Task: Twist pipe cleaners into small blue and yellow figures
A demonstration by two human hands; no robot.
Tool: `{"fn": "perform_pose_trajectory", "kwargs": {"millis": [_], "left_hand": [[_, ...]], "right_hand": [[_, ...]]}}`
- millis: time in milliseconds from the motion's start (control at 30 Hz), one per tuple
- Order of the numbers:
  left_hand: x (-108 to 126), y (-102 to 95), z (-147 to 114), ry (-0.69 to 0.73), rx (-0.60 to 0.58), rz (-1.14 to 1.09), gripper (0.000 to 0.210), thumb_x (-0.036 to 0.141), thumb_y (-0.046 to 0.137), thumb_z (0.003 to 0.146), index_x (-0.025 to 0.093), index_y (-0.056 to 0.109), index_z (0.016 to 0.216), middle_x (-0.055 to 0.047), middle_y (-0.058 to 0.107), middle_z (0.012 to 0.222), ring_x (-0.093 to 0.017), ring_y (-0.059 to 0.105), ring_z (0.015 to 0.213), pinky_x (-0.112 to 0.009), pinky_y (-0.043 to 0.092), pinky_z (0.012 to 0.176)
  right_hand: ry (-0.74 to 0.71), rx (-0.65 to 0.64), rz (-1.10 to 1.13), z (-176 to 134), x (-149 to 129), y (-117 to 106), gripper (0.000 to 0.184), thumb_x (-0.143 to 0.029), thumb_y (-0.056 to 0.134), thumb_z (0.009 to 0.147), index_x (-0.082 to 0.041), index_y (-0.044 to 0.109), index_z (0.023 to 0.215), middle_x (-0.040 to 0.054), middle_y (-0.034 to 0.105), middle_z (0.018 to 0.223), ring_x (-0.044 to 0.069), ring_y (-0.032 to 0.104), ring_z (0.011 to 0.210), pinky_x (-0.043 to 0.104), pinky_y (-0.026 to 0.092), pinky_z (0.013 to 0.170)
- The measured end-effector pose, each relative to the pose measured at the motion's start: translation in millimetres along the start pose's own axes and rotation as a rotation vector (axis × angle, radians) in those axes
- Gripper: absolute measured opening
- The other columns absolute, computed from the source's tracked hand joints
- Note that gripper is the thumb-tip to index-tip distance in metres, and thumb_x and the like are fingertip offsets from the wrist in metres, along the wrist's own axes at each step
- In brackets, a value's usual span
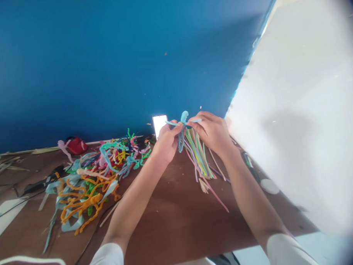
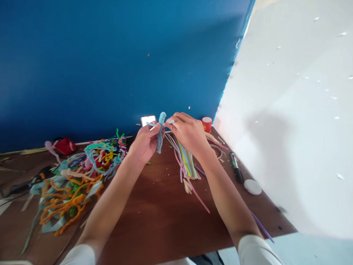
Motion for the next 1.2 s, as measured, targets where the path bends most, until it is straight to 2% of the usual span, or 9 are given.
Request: {"fn": "perform_pose_trajectory", "kwargs": {"millis": [133,267,400,500,567,667,867,1067,1200], "left_hand": [[0.5,5.7,-13.7,0.137,0.066,0.033,0.029,0.024,0.075,0.075,0.020,0.048,0.085,0.003,0.055,0.072,-0.009,0.057,0.069,-0.022,0.045,0.065],[4.1,3.1,-22.0,0.288,0.083,0.078,0.028,0.026,0.074,0.076,0.020,0.048,0.086,0.004,0.056,0.074,-0.007,0.055,0.070,-0.021,0.044,0.069],[4.6,-3.8,-23.8,0.140,0.114,-0.019,0.020,0.021,0.071,0.078,0.018,0.052,0.084,0.003,0.057,0.072,-0.007,0.054,0.065,-0.021,0.044,0.064],[6.7,-5.0,-27.8,0.000,0.127,-0.105,0.012,0.015,0.068,0.079,0.016,0.056,0.078,0.001,0.058,0.071,-0.007,0.056,0.065,-0.020,0.045,0.063],[9.5,-4.5,-32.0,-0.076,0.155,-0.160,0.009,0.010,0.064,0.079,0.015,0.058,0.075,0.001,0.059,0.070,-0.007,0.057,0.066,-0.019,0.047,0.065],[14.9,-5.3,-37.4,-0.192,0.186,-0.203,0.009,0.007,0.060,0.080,0.014,0.059,0.075,-0.002,0.061,0.072,-0.008,0.058,0.066,-0.019,0.048,0.064],[23.1,-9.6,-39.2,-0.238,0.172,-0.219,0.008,0.009,0.059,0.083,0.014,0.060,0.077,-0.003,0.061,0.073,-0.008,0.058,0.068,-0.019,0.048,0.063],[11.8,-6.5,-41.9,-0.123,0.128,-0.129,0.010,0.011,0.064,0.081,0.015,0.057,0.075,-0.001,0.060,0.075,-0.009,0.056,0.070,-0.021,0.045,0.067],[2.9,-7.5,-43.2,0.009,0.168,-0.061,0.013,0.013,0.069,0.078,0.017,0.056,0.080,0.000,0.058,0.076,-0.009,0.055,0.071,-0.022,0.042,0.065]], "right_hand": [[0.333,0.033,0.431,-0.3,-12.9,10.0,0.040,-0.049,0.053,0.091,-0.020,0.050,0.063,-0.0026,0.045,0.057,0.011,0.043,0.055,0.026,0.030,0.053],[0.636,-0.114,0.966,-2.7,-25.2,25.2,0.045,-0.055,0.056,0.086,-0.021,0.044,0.060,-0.0071,0.029,0.051,0.008,0.025,0.045,0.026,0.021,0.045],[0.480,0.014,0.753,-3.1,-29.0,25.3,0.041,-0.048,0.060,0.086,-0.019,0.048,0.060,-0.0051,0.038,0.055,0.008,0.033,0.051,0.025,0.026,0.050],[0.278,0.060,0.490,-2.6,-27.1,17.4,0.023,-0.039,0.062,0.086,-0.019,0.059,0.076,-0.0032,0.050,0.064,0.009,0.044,0.057,0.024,0.033,0.055],[0.151,0.032,0.372,-2.2,-25.0,10.9,0.013,-0.033,0.060,0.088,-0.021,0.062,0.093,-0.0021,0.057,0.072,0.011,0.051,0.062,0.024,0.038,0.059],[-0.013,-0.077,0.215,-2.0,-22.0,3.0,0.020,-0.023,0.050,0.093,-0.023,0.060,0.109,0.0018,0.064,0.088,0.014,0.059,0.077,0.026,0.043,0.068],[-0.215,-0.178,0.007,-3.7,-16.8,4.8,0.026,-0.019,0.041,0.097,-0.024,0.062,0.113,0.0068,0.066,0.109,0.018,0.059,0.102,0.029,0.044,0.078],[-0.117,-0.063,0.051,-3.6,-15.2,12.5,0.022,-0.030,0.047,0.096,-0.021,0.060,0.082,0.0040,0.063,0.084,0.015,0.057,0.081,0.027,0.039,0.069],[0.148,-0.045,0.242,-3.9,-22.4,23.6,0.039,-0.040,0.048,0.095,-0.019,0.043,0.063,-0.0029,0.040,0.061,0.011,0.037,0.059,0.027,0.028,0.057]]}}
Point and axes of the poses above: each hand's wrist, its own z-axis towards the middle knuckle, its own y-axis out of the palm, x = y × z, the point moved 1 cm from there along z, towards the middle knuckle
